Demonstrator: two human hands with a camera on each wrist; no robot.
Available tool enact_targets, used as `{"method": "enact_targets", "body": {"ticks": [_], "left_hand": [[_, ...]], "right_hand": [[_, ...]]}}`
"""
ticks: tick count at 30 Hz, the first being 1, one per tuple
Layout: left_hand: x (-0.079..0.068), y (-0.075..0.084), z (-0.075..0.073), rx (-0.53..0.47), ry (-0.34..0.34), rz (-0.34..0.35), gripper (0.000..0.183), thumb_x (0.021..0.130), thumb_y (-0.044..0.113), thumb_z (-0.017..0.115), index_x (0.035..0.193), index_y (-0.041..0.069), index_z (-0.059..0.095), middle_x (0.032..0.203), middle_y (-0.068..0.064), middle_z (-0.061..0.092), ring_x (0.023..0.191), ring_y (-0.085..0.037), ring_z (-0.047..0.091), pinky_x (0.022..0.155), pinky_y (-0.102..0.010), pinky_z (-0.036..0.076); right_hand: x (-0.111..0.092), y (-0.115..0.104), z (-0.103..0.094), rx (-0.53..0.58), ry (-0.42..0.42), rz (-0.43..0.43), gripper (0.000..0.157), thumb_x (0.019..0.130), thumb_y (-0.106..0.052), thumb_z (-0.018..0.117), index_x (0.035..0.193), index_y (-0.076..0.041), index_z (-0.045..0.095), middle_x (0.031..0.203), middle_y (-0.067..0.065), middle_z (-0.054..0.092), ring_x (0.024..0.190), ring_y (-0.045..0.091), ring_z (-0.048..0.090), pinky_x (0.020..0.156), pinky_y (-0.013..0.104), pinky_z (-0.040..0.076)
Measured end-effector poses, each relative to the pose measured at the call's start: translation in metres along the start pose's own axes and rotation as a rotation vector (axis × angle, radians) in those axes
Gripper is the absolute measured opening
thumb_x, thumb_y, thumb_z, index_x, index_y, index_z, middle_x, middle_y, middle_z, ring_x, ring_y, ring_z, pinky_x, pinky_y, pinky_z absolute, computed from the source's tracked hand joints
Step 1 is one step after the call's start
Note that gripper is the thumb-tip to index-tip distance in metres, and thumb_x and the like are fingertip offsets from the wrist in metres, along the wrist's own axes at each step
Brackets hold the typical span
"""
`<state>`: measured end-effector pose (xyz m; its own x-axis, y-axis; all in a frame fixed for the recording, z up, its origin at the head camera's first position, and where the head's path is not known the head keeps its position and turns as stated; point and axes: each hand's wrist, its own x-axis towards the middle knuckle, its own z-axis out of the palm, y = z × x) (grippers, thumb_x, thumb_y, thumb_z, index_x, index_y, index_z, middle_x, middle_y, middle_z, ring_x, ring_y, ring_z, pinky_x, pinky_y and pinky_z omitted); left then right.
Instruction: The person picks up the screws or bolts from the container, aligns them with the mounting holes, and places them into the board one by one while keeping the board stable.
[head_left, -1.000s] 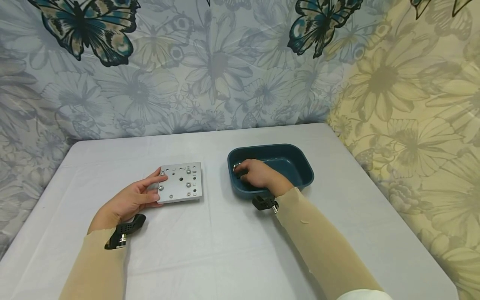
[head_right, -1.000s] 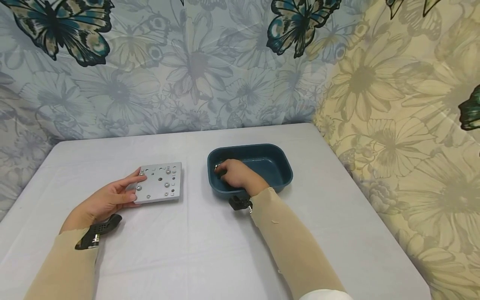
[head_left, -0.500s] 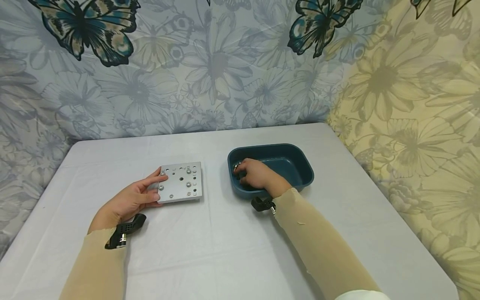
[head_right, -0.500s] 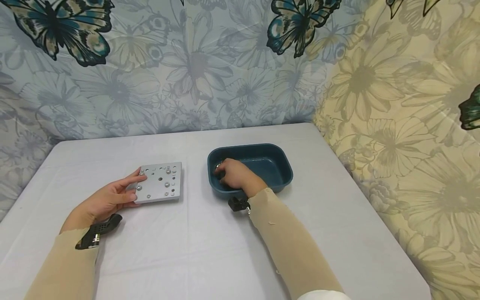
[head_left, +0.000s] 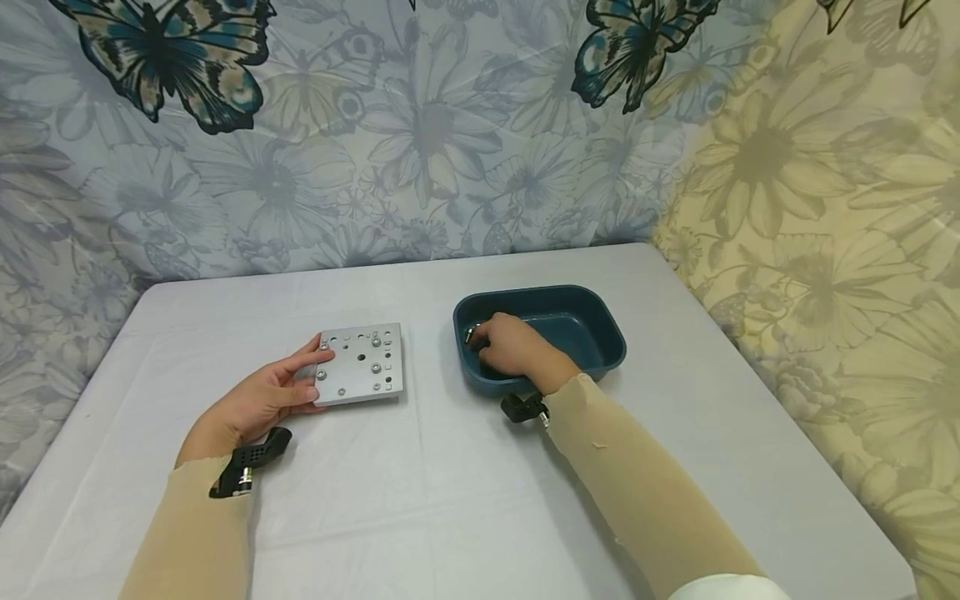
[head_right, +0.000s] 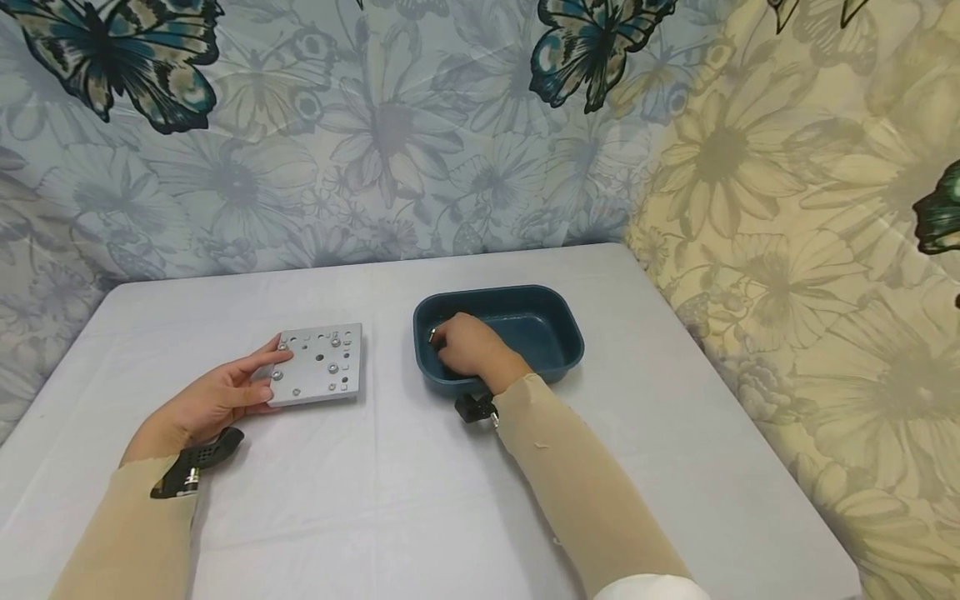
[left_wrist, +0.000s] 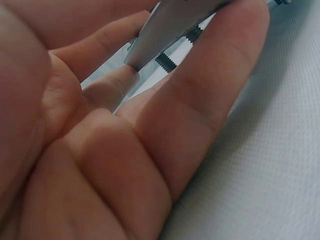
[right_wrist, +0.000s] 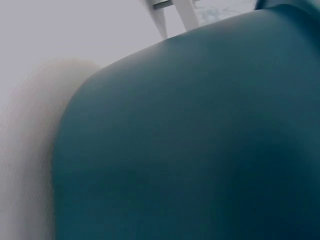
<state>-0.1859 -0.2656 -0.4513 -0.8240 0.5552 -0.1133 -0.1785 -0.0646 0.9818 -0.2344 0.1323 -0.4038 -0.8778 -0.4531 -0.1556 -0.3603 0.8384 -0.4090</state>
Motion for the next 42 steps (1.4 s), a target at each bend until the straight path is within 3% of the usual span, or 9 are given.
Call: {"method": "enact_targets", "body": {"ticks": [5,8,11,17,21,31,42], "left_hand": [[0.0,-0.001,-0.001,-0.001,-0.003,0.0,0.066,0.095,-0.007,0.061,0.154,-0.002,0.032,0.165,0.005,-0.016,0.119,-0.012,0.058,0.089,-0.034,0.054],[0.0,-0.001,-0.001,-0.011,-0.004,0.002,0.066,0.095,-0.008,0.061,0.154,-0.002,0.032,0.165,0.005,-0.016,0.119,-0.013,0.057,0.089,-0.034,0.054],[0.0,0.0,-0.002,-0.015,-0.004,0.006,0.066,0.095,-0.009,0.061,0.154,-0.002,0.031,0.165,0.005,-0.016,0.12,-0.013,0.057,0.089,-0.034,0.054],[0.0,-0.001,-0.002,-0.023,-0.01,0.016,0.066,0.094,-0.009,0.06,0.154,-0.003,0.031,0.165,0.004,-0.017,0.12,-0.012,0.057,0.089,-0.034,0.054],[-0.001,-0.001,-0.001,-0.027,-0.013,0.026,0.067,0.094,-0.01,0.06,0.153,-0.004,0.031,0.165,0.003,-0.017,0.119,-0.011,0.057,0.088,-0.032,0.055],[-0.001,0.0,0.0,-0.019,-0.015,0.029,0.067,0.094,-0.01,0.06,0.153,-0.005,0.029,0.165,0.003,-0.017,0.118,-0.01,0.058,0.087,-0.031,0.055],[-0.001,0.0,0.0,-0.015,-0.016,0.029,0.066,0.095,-0.01,0.059,0.153,-0.005,0.03,0.165,0.003,-0.017,0.118,-0.011,0.058,0.088,-0.032,0.055]], "right_hand": [[-0.002,0.002,-0.002,0.047,0.048,0.014,0.027,0.099,-0.01,0.053,0.118,-0.009,0.071,0.109,0.006,0.067,0.098,0.021,0.057,0.086,0.038,0.05],[-0.005,0.005,-0.006,0.137,0.081,0.031,0.026,0.104,-0.016,0.051,0.121,-0.008,0.068,0.107,0.007,0.066,0.095,0.021,0.058,0.083,0.039,0.05],[-0.008,0.007,-0.011,0.348,0.095,0.102,0.027,0.106,-0.02,0.05,0.123,-0.008,0.067,0.109,0.009,0.065,0.093,0.022,0.059,0.081,0.04,0.051],[-0.011,0.009,-0.018,0.923,0.129,0.253,0.03,0.105,-0.017,0.052,0.123,0.002,0.065,0.116,0.019,0.064,0.094,0.025,0.063,0.083,0.036,0.054],[-0.011,0.009,-0.019,1.126,0.156,0.288,0.032,0.103,-0.014,0.056,0.125,0.007,0.063,0.114,0.021,0.065,0.088,0.023,0.065,0.077,0.031,0.055],[-0.008,0.001,-0.019,1.214,0.22,0.288,0.027,0.1,-0.013,0.062,0.123,0.0,0.067,0.111,0.015,0.069,0.092,0.024,0.069,0.076,0.029,0.057],[-0.003,-0.033,-0.016,1.228,0.228,0.223,0.023,0.099,-0.011,0.063,0.119,-0.002,0.069,0.108,0.016,0.071,0.093,0.026,0.07,0.072,0.029,0.058]]}}
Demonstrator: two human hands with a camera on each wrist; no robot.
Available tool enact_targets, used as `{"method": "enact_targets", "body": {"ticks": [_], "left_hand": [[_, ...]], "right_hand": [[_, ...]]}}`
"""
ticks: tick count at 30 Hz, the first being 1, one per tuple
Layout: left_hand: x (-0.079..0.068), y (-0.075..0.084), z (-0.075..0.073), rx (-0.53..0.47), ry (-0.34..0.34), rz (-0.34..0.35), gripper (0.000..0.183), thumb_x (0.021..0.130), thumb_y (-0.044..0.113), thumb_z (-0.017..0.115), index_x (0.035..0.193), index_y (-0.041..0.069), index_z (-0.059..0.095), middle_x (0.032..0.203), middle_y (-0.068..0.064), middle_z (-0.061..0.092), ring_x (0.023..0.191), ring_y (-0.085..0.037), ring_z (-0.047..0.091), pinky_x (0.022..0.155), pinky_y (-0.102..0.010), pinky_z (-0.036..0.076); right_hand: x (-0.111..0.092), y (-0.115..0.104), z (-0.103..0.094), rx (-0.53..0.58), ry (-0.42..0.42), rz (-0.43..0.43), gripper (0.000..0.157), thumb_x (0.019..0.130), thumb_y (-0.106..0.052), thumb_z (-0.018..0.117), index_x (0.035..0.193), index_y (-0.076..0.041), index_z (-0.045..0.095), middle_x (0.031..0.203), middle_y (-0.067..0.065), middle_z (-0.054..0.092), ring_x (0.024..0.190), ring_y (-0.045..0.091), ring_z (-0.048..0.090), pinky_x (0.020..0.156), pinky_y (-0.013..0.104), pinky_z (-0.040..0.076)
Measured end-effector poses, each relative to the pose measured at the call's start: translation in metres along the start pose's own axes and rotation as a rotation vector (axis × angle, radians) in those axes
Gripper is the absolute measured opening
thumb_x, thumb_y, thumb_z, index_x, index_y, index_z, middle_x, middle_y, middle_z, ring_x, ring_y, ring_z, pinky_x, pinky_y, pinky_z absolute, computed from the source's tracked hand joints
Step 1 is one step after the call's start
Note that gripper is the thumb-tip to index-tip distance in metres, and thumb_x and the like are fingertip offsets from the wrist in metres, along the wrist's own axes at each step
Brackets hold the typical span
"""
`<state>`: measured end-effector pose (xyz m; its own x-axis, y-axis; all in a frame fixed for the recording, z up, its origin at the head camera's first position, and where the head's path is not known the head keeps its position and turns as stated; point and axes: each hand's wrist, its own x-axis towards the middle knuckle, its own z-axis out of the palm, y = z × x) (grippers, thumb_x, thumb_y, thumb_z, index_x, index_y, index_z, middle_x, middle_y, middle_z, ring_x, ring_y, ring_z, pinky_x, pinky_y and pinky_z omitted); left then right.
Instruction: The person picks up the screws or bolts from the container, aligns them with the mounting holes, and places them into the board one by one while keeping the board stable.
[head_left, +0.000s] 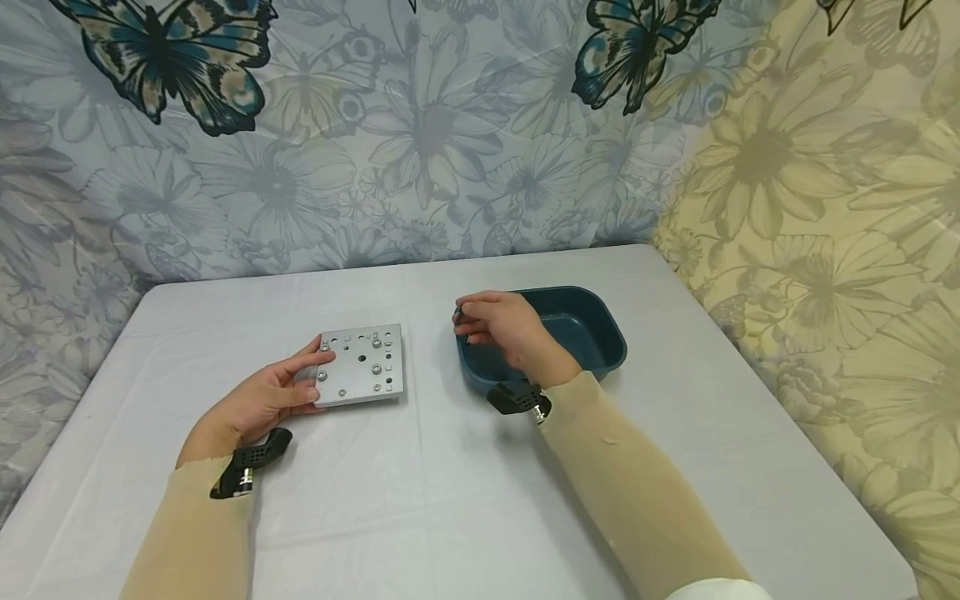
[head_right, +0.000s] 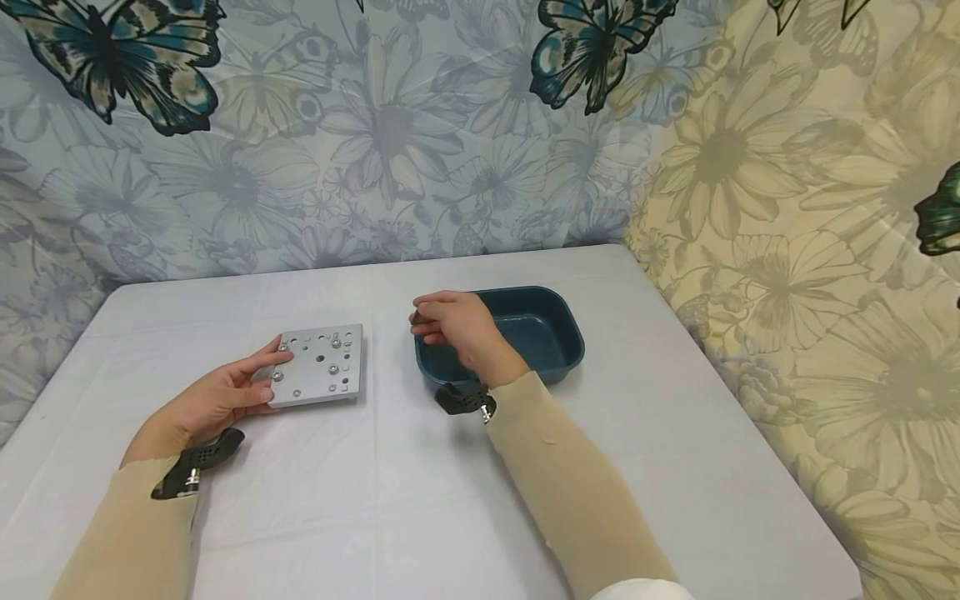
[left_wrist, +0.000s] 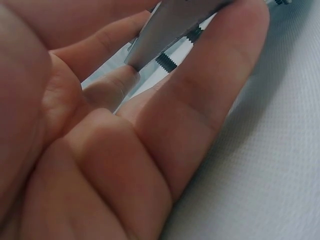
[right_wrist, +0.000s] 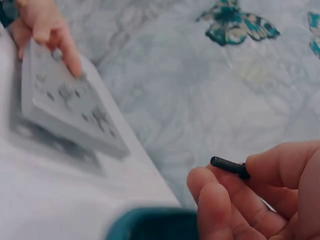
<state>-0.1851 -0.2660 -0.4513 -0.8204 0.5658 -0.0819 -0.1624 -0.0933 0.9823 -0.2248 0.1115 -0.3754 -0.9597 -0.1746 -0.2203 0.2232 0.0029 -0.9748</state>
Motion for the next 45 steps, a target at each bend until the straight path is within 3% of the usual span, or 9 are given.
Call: {"method": "enact_targets", "body": {"ticks": [14,19,26,34,45], "left_hand": [[-0.001,-0.001,0.0,0.011,0.006,-0.004,0.065,0.095,-0.009,0.059,0.154,-0.004,0.03,0.165,0.002,-0.016,0.118,-0.01,0.057,0.087,-0.032,0.055],[0.001,0.001,0.001,0.014,0.023,-0.022,0.067,0.094,-0.007,0.062,0.154,-0.003,0.031,0.165,0.004,-0.015,0.12,-0.012,0.057,0.088,-0.034,0.055],[0.001,0.002,0.002,0.021,0.03,-0.033,0.067,0.094,-0.006,0.062,0.154,-0.002,0.032,0.165,0.005,-0.014,0.119,-0.012,0.058,0.088,-0.034,0.055],[0.001,0.002,0.001,0.014,0.024,-0.029,0.066,0.095,-0.008,0.06,0.154,-0.002,0.032,0.165,0.005,-0.014,0.12,-0.012,0.057,0.088,-0.033,0.054],[0.001,0.002,0.0,0.017,0.029,-0.038,0.067,0.094,-0.007,0.061,0.154,-0.001,0.032,0.165,0.005,-0.015,0.12,-0.011,0.057,0.089,-0.034,0.054]], "right_hand": [[-0.025,0.003,0.076,-0.044,-0.146,-0.095,0.023,0.096,-0.003,0.063,0.117,0.004,0.07,0.099,0.014,0.071,0.084,0.023,0.071,0.075,0.035,0.059],[-0.023,0.016,0.092,-0.139,-0.137,-0.123,0.02,0.096,-0.003,0.063,0.113,0.003,0.073,0.093,0.01,0.071,0.078,0.021,0.069,0.071,0.033,0.059],[-0.018,0.031,0.098,-0.351,-0.095,-0.131,0.017,0.097,-0.008,0.065,0.109,-0.007,0.076,0.087,0.002,0.07,0.072,0.015,0.066,0.066,0.026,0.058],[-0.015,0.036,0.096,-0.384,-0.098,-0.138,0.017,0.097,-0.009,0.065,0.109,-0.008,0.076,0.083,0.002,0.069,0.072,0.014,0.064,0.065,0.024,0.055],[-0.015,0.037,0.095,-0.55,-0.118,-0.182,0.017,0.097,-0.014,0.066,0.109,-0.013,0.077,0.08,-0.006,0.069,0.074,0.011,0.061,0.061,0.024,0.047]]}}
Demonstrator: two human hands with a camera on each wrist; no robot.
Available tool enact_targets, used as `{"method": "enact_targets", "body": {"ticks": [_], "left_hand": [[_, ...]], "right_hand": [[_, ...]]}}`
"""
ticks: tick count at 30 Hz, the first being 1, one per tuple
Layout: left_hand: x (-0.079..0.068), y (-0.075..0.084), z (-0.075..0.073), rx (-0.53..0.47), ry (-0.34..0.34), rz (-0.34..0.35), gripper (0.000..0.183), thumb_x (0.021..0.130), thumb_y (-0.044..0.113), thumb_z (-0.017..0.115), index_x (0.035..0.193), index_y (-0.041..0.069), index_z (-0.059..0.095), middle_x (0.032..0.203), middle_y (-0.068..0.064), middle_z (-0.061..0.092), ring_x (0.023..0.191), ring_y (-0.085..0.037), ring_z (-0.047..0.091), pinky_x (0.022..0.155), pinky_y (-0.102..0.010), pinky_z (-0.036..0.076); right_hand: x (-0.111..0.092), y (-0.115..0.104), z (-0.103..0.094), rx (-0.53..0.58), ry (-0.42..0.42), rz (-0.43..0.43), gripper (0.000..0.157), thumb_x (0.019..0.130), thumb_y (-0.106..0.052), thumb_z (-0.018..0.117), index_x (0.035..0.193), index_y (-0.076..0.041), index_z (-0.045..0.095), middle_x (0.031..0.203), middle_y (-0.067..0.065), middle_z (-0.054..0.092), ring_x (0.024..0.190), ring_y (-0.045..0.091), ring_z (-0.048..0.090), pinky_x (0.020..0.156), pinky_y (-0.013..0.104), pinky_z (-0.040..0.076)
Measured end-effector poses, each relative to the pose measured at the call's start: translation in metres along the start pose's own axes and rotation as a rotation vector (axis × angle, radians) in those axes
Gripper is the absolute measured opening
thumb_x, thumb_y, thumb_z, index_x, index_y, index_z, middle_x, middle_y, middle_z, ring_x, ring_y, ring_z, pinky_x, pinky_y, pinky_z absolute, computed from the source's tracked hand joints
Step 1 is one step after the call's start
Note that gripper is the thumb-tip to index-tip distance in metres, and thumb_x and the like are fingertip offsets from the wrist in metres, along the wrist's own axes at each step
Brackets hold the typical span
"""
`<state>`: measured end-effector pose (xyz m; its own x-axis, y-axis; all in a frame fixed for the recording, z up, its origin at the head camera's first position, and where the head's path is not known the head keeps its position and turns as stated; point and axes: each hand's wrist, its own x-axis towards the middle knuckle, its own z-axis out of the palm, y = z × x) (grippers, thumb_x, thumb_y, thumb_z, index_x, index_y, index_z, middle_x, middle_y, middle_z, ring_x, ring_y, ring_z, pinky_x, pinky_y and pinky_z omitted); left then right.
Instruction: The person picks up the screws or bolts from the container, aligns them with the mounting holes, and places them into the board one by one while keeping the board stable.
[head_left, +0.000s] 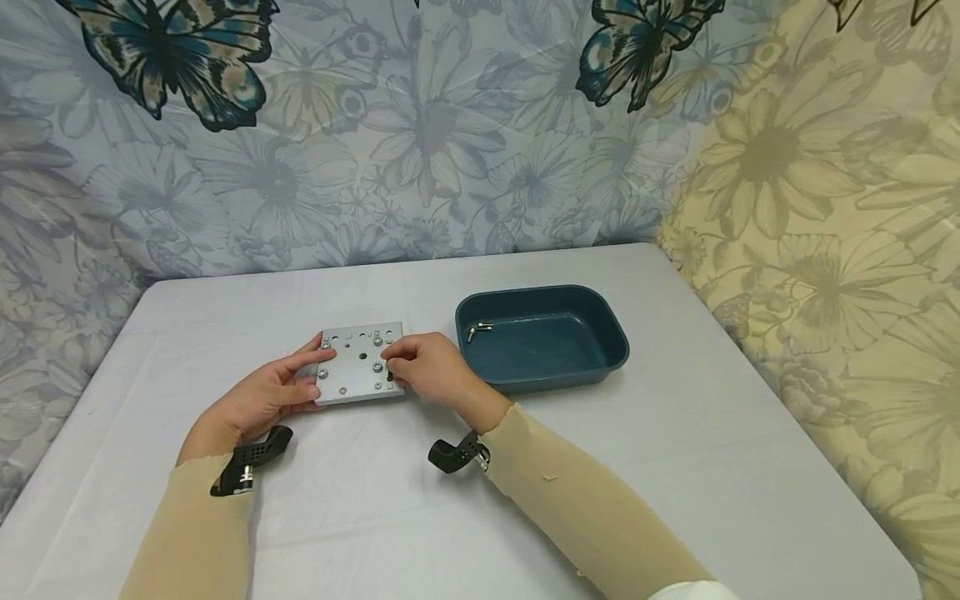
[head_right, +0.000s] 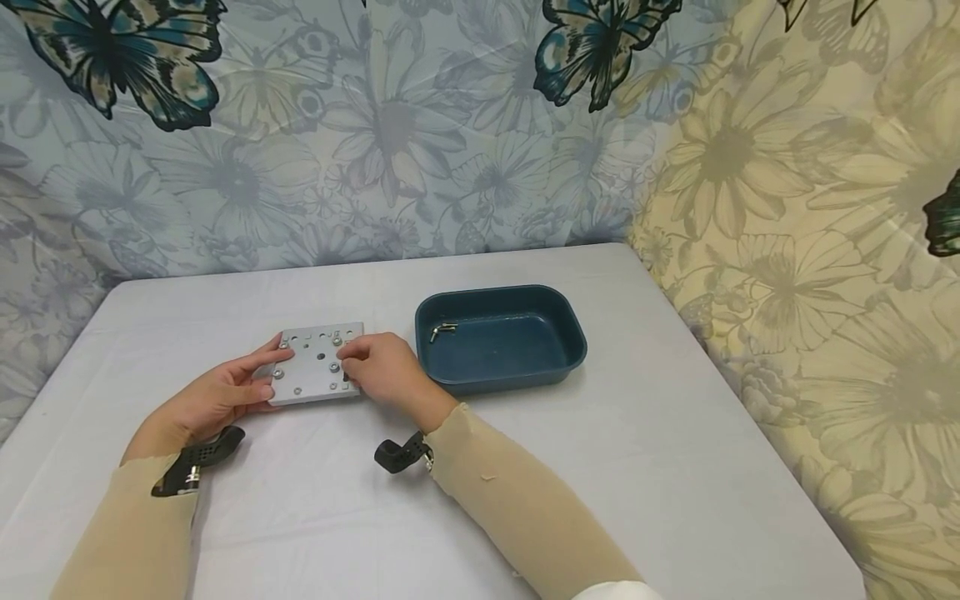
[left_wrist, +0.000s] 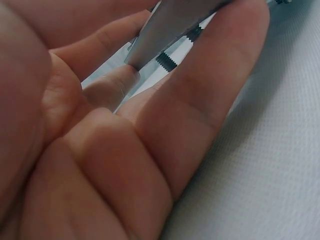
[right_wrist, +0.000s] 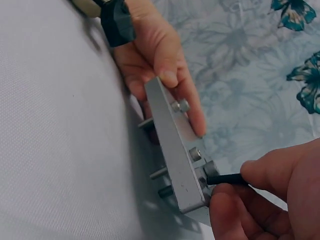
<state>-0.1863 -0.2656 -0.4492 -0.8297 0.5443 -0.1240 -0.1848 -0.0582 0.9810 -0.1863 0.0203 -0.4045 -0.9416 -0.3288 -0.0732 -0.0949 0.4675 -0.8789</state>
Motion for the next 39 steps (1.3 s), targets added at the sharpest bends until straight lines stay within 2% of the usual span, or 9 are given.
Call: {"method": "enact_targets", "body": {"ticks": [5,12,22,30,32,34,36,39], "left_hand": [[0.0,0.001,0.0,0.002,0.003,-0.002,0.067,0.094,-0.007,0.062,0.154,-0.002,0.031,0.165,0.005,-0.015,0.12,-0.011,0.057,0.089,-0.034,0.054],[0.0,0.0,0.0,0.001,0.002,0.002,0.067,0.094,-0.006,0.062,0.154,-0.002,0.031,0.165,0.005,-0.015,0.12,-0.011,0.057,0.089,-0.034,0.054],[0.002,-0.001,0.0,0.006,0.002,0.006,0.067,0.095,-0.005,0.062,0.154,-0.003,0.031,0.165,0.005,-0.014,0.12,-0.012,0.057,0.089,-0.034,0.054],[0.002,-0.003,0.0,0.014,-0.005,0.009,0.067,0.095,-0.004,0.063,0.154,-0.002,0.031,0.165,0.005,-0.014,0.121,-0.011,0.056,0.09,-0.034,0.054],[0.001,-0.003,0.0,0.008,-0.012,0.015,0.067,0.095,-0.005,0.062,0.154,-0.002,0.031,0.165,0.004,-0.015,0.121,-0.01,0.056,0.09,-0.033,0.054],[0.001,-0.003,0.0,0.001,-0.019,0.022,0.066,0.095,-0.006,0.061,0.154,-0.003,0.031,0.165,0.003,-0.016,0.121,-0.01,0.056,0.089,-0.033,0.054],[0.0,-0.003,-0.001,-0.005,-0.026,0.03,0.066,0.095,-0.008,0.06,0.154,-0.003,0.031,0.165,0.003,-0.017,0.12,-0.01,0.056,0.089,-0.033,0.054],[0.0,-0.003,-0.001,-0.007,-0.033,0.036,0.066,0.095,-0.009,0.059,0.154,-0.004,0.03,0.165,0.002,-0.017,0.12,-0.011,0.057,0.089,-0.033,0.054]], "right_hand": [[0.0,0.0,0.0,-0.089,-0.006,-0.018,0.015,0.096,-0.016,0.068,0.106,-0.018,0.079,0.085,-0.011,0.068,0.08,0.01,0.06,0.065,0.026,0.049],[0.0,0.001,-0.001,-0.143,-0.016,-0.048,0.015,0.096,-0.018,0.068,0.105,-0.021,0.079,0.094,-0.014,0.068,0.09,0.008,0.058,0.074,0.025,0.049],[-0.001,0.002,-0.003,-0.164,-0.032,-0.064,0.014,0.095,-0.019,0.069,0.105,-0.022,0.079,0.094,-0.015,0.068,0.093,0.007,0.058,0.075,0.025,0.048],[-0.002,0.002,-0.003,-0.13,-0.032,-0.05,0.014,0.095,-0.017,0.069,0.105,-0.02,0.078,0.091,-0.013,0.068,0.086,0.008,0.059,0.072,0.025,0.049],[-0.004,0.001,-0.005,-0.058,-0.04,-0.041,0.015,0.095,-0.017,0.069,0.107,-0.017,0.078,0.091,-0.01,0.069,0.084,0.01,0.061,0.071,0.027,0.051],[-0.007,0.001,-0.008,0.081,-0.057,-0.026,0.018,0.095,-0.017,0.068,0.111,-0.013,0.076,0.094,-0.005,0.071,0.083,0.012,0.065,0.071,0.029,0.054],[-0.011,0.0,-0.016,0.302,-0.078,-0.006,0.026,0.097,-0.018,0.066,0.119,-0.006,0.072,0.101,0.002,0.073,0.086,0.018,0.069,0.072,0.031,0.056],[-0.018,0.0,-0.035,0.7,-0.093,0.011,0.038,0.1,-0.021,0.059,0.13,0.002,0.062,0.115,0.012,0.069,0.092,0.025,0.07,0.075,0.032,0.056]]}}
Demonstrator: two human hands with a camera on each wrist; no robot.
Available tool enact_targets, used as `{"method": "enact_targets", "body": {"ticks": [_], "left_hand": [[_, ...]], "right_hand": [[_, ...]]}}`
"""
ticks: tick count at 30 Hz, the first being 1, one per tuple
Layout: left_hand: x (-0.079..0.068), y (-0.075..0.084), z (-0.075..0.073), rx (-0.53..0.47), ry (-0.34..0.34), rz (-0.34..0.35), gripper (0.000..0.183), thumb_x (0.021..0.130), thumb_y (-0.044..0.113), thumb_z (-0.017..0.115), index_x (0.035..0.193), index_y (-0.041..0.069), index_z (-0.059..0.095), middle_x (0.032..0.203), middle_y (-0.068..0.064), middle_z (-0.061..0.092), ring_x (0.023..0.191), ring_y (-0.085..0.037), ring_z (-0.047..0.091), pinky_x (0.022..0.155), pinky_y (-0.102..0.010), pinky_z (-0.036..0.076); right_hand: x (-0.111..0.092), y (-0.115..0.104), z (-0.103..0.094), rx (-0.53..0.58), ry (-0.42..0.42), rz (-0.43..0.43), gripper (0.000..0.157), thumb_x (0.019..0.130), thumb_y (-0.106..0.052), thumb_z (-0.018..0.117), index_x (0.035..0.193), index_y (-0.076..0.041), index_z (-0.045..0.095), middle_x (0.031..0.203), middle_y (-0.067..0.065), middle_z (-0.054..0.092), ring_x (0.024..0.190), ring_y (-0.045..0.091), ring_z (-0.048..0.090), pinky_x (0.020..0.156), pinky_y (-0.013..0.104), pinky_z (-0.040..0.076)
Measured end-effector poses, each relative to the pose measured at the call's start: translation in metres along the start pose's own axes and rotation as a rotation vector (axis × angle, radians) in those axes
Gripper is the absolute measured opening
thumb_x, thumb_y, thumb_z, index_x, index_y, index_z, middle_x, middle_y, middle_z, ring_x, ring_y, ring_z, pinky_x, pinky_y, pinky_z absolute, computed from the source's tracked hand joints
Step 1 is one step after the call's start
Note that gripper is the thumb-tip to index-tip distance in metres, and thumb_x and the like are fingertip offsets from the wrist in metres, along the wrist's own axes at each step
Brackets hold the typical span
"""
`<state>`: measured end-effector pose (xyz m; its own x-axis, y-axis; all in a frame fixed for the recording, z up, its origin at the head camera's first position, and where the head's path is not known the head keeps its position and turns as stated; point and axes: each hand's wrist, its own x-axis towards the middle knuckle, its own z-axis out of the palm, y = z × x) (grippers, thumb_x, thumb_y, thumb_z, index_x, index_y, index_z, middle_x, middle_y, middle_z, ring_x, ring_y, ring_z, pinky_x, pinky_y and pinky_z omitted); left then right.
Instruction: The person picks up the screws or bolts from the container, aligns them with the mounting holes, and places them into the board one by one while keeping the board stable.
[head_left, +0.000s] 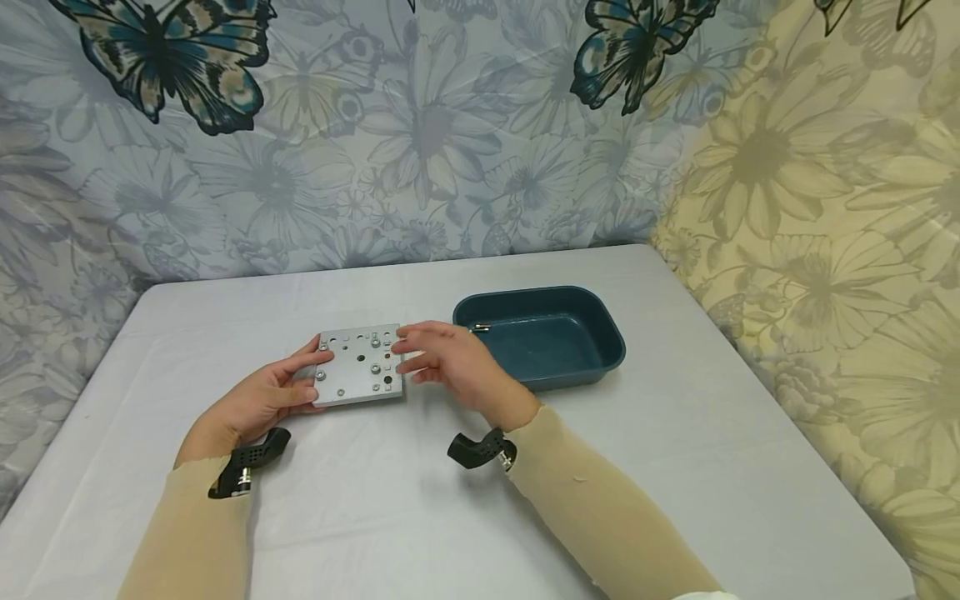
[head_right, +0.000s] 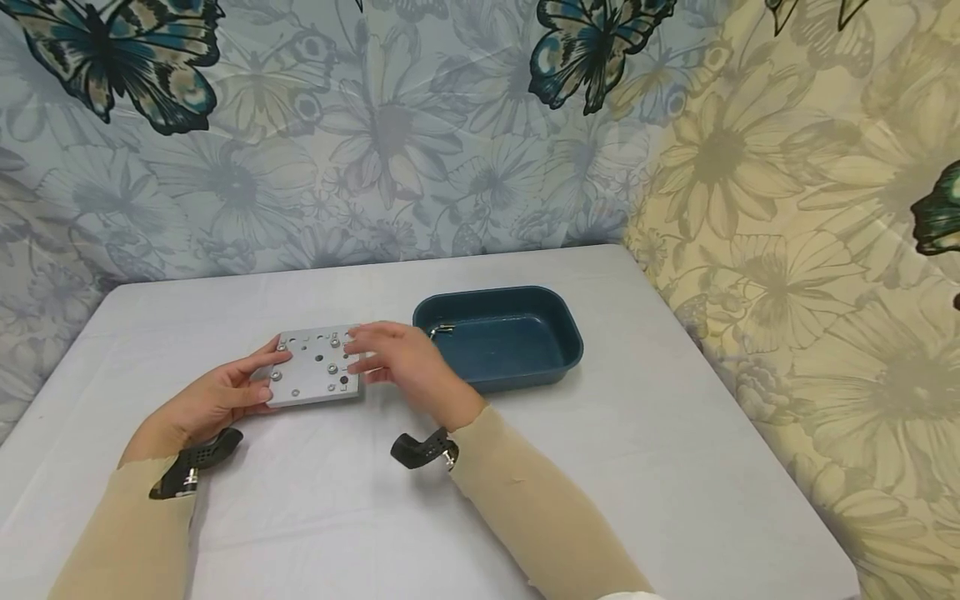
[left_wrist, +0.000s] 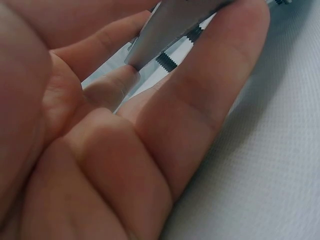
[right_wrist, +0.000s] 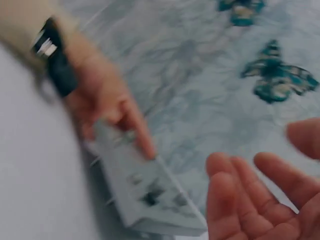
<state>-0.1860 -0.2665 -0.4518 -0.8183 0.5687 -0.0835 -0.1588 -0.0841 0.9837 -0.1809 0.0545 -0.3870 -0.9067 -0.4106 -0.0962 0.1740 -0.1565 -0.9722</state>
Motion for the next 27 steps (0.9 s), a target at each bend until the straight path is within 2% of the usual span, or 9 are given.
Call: {"method": "enact_targets", "body": {"ticks": [2,3,4,6,8,11,15,20,27], "left_hand": [[0.0,0.0,0.0,0.004,-0.002,0.002,0.065,0.095,-0.009,0.059,0.154,-0.004,0.03,0.165,0.003,-0.017,0.12,-0.011,0.057,0.089,-0.033,0.054],[0.001,0.0,0.001,0.007,0.0,0.001,0.066,0.095,-0.008,0.06,0.154,-0.004,0.03,0.165,0.003,-0.017,0.119,-0.011,0.057,0.089,-0.033,0.054],[0.001,0.0,0.001,0.008,0.0,0.001,0.065,0.095,-0.008,0.059,0.154,-0.003,0.031,0.165,0.003,-0.017,0.119,-0.011,0.057,0.089,-0.033,0.054],[0.001,0.001,0.001,0.013,0.004,-0.004,0.065,0.095,-0.008,0.059,0.154,-0.003,0.031,0.165,0.003,-0.016,0.119,-0.011,0.057,0.089,-0.033,0.054],[0.001,0.001,0.001,0.012,0.006,-0.008,0.064,0.095,-0.008,0.059,0.154,-0.003,0.032,0.165,0.003,-0.017,0.119,-0.011,0.057,0.089,-0.033,0.054],[0.0,0.0,0.001,0.009,0.008,-0.01,0.064,0.095,-0.009,0.059,0.154,-0.002,0.032,0.165,0.003,-0.017,0.119,-0.011,0.057,0.089,-0.033,0.054],[-0.001,-0.001,0.0,-0.002,0.007,-0.011,0.064,0.095,-0.009,0.059,0.154,-0.002,0.033,0.165,0.004,-0.017,0.119,-0.011,0.057,0.088,-0.032,0.055],[-0.002,-0.001,0.0,0.0,0.006,-0.014,0.065,0.096,-0.008,0.059,0.154,-0.003,0.031,0.165,0.004,-0.017,0.119,-0.011,0.057,0.088,-0.032,0.054],[0.0,0.001,-0.001,0.019,0.019,-0.026,0.066,0.095,-0.005,0.061,0.154,-0.002,0.031,0.165,0.004,-0.016,0.119,-0.011,0.058,0.089,-0.033,0.054]], "right_hand": [[-0.006,-0.011,-0.013,0.225,0.017,-0.021,0.042,0.102,-0.025,0.055,0.133,0.004,0.058,0.119,0.016,0.067,0.093,0.026,0.069,0.076,0.031,0.056],[-0.008,-0.016,-0.021,0.3,0.03,-0.039,0.042,0.103,-0.026,0.053,0.133,0.004,0.057,0.121,0.016,0.066,0.094,0.026,0.069,0.076,0.031,0.055],[-0.009,-0.021,-0.028,0.356,0.05,-0.058,0.042,0.104,-0.028,0.051,0.132,0.003,0.057,0.121,0.016,0.066,0.094,0.026,0.069,0.076,0.031,0.055],[-0.011,-0.03,-0.045,0.383,0.099,-0.087,0.042,0.105,-0.03,0.049,0.13,0.001,0.059,0.121,0.016,0.066,0.094,0.025,0.068,0.076,0.031,0.055],[-0.011,-0.035,-0.061,0.326,0.14,-0.108,0.043,0.106,-0.031,0.048,0.131,0.001,0.058,0.124,0.018,0.064,0.098,0.027,0.067,0.078,0.032,0.055],[-0.008,-0.037,-0.081,0.165,0.168,-0.088,0.049,0.106,-0.036,0.046,0.136,0.001,0.056,0.133,0.02,0.058,0.11,0.033,0.062,0.087,0.037,0.052],[-0.001,-0.031,-0.096,-0.13,0.165,0.002,0.059,0.105,-0.048,0.044,0.14,-0.002,0.055,0.141,0.018,0.053,0.122,0.038,0.054,0.095,0.044,0.049],[0.005,-0.019,-0.102,-0.449,0.158,0.13,0.068,0.101,-0.062,0.04,0.141,-0.009,0.056,0.143,0.009,0.052,0.121,0.033,0.056,0.094,0.043,0.05],[0.01,-0.012,-0.102,-0.591,0.178,0.202,0.069,0.102,-0.062,0.036,0.141,-0.009,0.057,0.142,0.008,0.053,0.116,0.028,0.059,0.091,0.04,0.052]]}}
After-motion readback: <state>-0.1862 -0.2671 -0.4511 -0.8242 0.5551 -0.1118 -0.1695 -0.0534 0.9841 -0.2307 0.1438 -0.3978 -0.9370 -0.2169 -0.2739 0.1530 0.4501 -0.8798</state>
